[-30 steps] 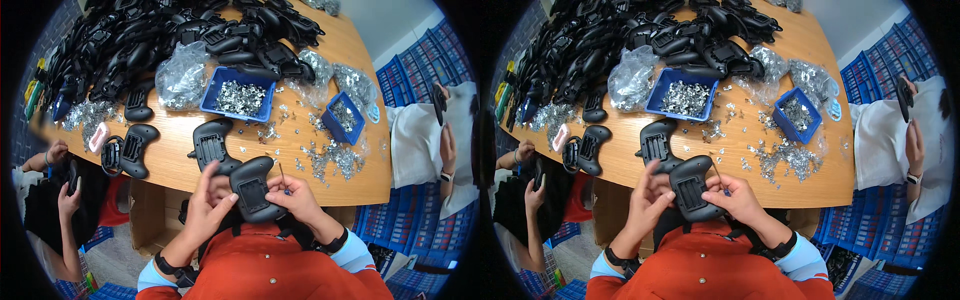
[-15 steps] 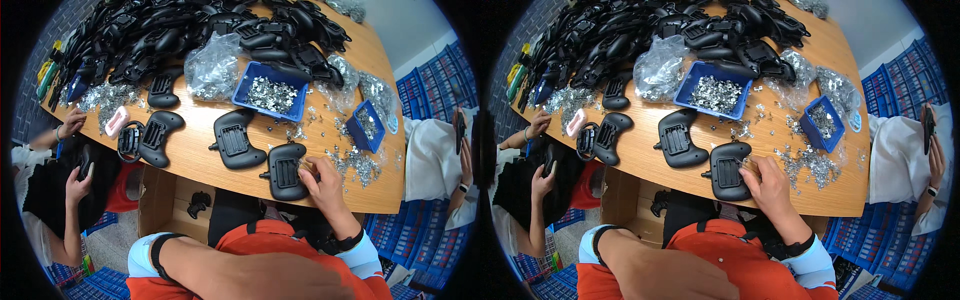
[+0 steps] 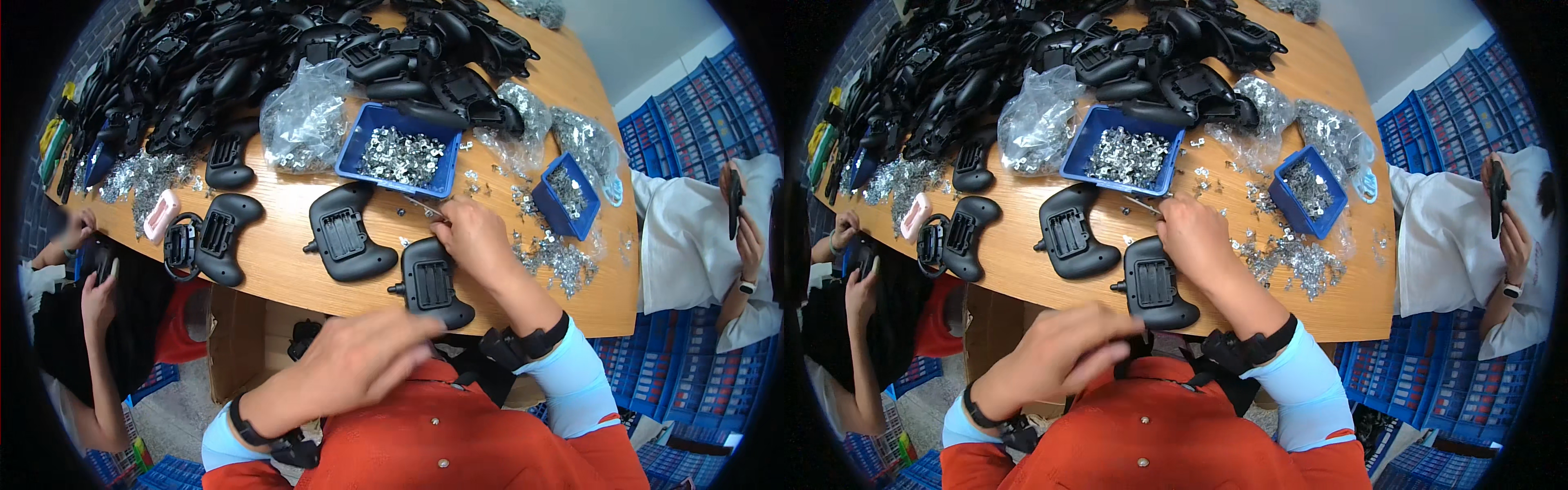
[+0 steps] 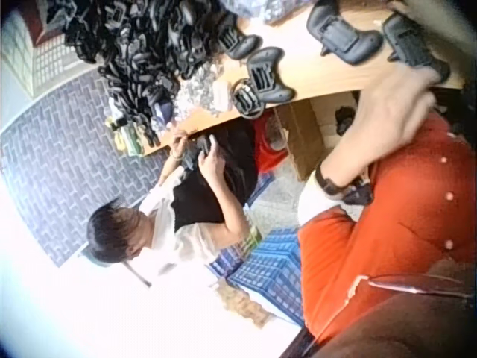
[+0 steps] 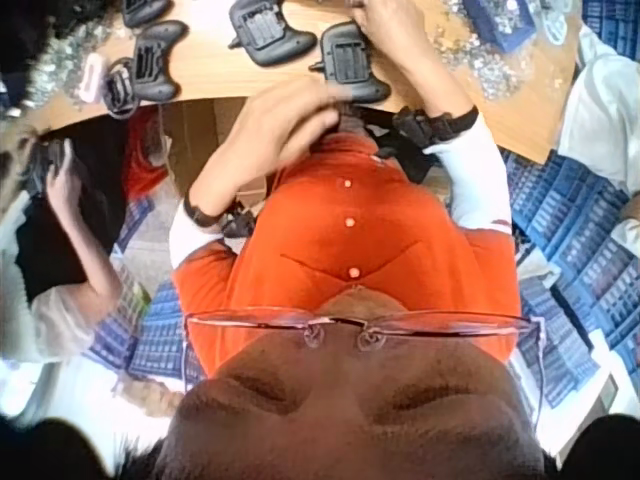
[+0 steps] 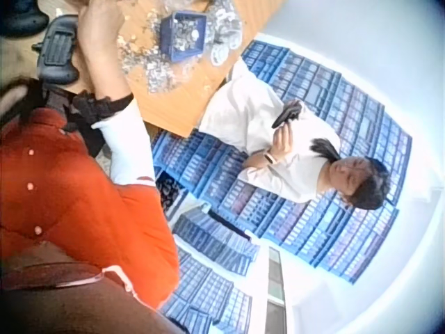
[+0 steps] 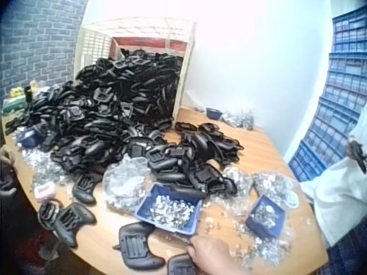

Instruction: Assembling back plates and internal components for game controllers using screws and a manual screwdriver.

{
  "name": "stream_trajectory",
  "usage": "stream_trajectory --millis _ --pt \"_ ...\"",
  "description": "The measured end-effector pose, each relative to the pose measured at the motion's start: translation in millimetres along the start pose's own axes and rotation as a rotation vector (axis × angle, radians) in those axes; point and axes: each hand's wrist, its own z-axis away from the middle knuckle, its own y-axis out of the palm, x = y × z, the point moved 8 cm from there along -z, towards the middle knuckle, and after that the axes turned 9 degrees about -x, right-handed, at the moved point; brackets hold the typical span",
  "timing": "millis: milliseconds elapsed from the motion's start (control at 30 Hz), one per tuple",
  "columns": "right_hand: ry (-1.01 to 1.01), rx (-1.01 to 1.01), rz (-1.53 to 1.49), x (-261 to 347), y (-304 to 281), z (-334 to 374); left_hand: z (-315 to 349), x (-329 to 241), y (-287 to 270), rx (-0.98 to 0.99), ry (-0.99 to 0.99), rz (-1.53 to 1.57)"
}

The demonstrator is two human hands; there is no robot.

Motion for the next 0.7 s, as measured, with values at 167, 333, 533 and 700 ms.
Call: stream_trajectory --millis 167,333,533,700 --pt "-0.034 -0.077 -0.165 -6.2 -6.1 1.1 -0.4 28.0 19.8 -0.078 -0.022 -0.31" --pt "0.023 -0.227 -0.269 -5.7 -42.5 40.5 13.6 38.0 46.4 -0.019 0.118 -0.401" --pt "-0.242 -0.206 -0.084 -2.8 -37.5 100.5 34.5 33.4 33.8 -0.052 0.097 -0.428" --pt "-0.212 -0.247 -0.189 -5.3 -44.2 116.0 44.8 31.8 25.3 -0.092 -0.023 -0.456"
